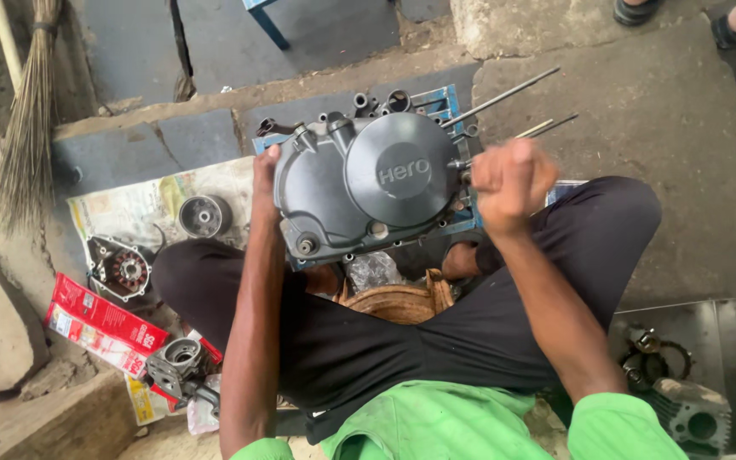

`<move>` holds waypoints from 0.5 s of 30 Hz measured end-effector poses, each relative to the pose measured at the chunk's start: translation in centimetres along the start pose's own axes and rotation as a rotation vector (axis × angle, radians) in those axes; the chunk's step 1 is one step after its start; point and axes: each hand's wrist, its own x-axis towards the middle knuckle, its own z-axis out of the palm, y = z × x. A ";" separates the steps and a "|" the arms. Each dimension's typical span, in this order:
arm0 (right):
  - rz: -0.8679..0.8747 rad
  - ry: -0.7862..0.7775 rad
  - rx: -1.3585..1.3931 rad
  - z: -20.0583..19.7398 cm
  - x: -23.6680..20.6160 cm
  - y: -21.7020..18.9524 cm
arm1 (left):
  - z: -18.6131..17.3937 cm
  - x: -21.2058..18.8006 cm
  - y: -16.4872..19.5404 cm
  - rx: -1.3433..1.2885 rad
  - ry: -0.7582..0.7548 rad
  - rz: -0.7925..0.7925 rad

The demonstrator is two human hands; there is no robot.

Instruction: The person sits on the ground and works on a motorcycle engine block. They remove the side cover, inspect the internal clutch assembly, and handle various small parts and tools laid out on the floor.

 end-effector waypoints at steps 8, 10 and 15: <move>-0.074 0.036 -0.038 0.6 0.4 -2.1 | -0.4 0.3 -1.2 -0.188 0.028 -0.073; -0.034 -0.103 -0.151 0.8 0.2 0.1 | -0.5 0.3 -1.2 -0.103 0.021 -0.019; 0.091 0.028 0.096 -2.3 0.1 2.9 | 0.3 0.3 -0.3 -0.014 0.060 -0.016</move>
